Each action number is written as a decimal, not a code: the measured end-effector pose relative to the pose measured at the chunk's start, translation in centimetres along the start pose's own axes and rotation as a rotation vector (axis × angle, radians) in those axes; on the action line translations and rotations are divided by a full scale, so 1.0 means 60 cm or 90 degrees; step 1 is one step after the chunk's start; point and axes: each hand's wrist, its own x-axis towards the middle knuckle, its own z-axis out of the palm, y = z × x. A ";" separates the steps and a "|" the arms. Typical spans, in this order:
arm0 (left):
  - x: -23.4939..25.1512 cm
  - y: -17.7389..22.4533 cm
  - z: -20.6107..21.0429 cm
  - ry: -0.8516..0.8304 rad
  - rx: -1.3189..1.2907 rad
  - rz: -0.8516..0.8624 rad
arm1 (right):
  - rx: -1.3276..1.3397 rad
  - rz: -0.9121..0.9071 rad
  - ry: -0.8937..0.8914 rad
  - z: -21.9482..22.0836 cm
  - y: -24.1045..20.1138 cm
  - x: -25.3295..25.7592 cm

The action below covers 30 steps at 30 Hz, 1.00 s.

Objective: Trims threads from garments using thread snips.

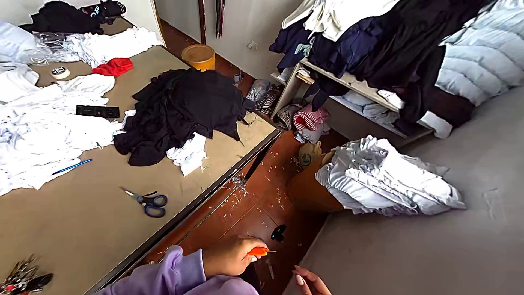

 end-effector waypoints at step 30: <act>0.671 -0.058 -0.538 1.119 0.242 -0.496 | 0.049 0.134 -1.061 0.103 -0.128 1.429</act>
